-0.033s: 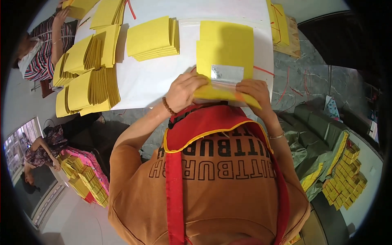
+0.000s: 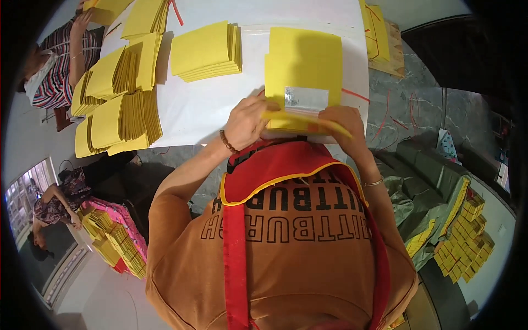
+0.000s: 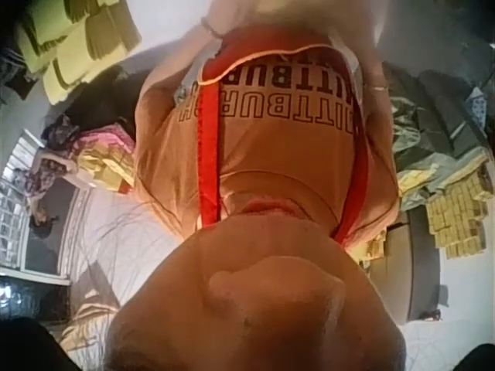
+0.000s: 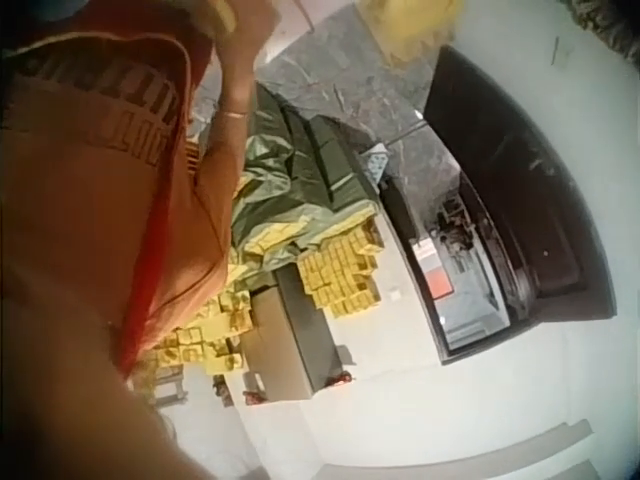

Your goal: Folding yellow paper sheets and applying silver foil squares to them.

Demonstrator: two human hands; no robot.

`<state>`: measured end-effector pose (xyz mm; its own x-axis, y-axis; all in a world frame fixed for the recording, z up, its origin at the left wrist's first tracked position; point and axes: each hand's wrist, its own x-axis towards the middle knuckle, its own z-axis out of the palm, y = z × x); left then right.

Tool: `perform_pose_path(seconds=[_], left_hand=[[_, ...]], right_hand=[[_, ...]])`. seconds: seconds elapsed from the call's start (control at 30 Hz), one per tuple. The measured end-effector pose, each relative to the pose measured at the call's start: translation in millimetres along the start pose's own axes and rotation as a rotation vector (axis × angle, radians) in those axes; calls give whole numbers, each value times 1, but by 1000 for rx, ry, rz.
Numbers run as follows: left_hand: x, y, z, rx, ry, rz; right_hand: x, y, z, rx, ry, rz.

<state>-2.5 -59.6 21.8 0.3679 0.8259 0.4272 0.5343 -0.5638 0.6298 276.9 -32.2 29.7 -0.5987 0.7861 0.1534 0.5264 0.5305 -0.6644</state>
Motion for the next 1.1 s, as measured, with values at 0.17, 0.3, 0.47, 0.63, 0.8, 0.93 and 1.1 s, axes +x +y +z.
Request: perform_pose_path(seconds=[0.17,0.3,0.47,0.63,0.8,0.93,1.1], left_hand=[[15,-7,6,-235,-57,-560],[17,-24,18,-438,-28,-813],[22,-23,20,-594,24,-899],[26,-18,16,-584,54,-920],[28,-13,14,-489,96,-854],[48,5,0,360,212,-277],[58,18,18,261,-249,115]], right_hand=[[23,-2,10,425,55,530],[32,-4,17,649,329,531],[34,4,22,648,330,576],[37,3,23,609,360,591],[39,5,25,567,359,619],[40,6,22,527,303,696],[38,17,31,542,368,590]])
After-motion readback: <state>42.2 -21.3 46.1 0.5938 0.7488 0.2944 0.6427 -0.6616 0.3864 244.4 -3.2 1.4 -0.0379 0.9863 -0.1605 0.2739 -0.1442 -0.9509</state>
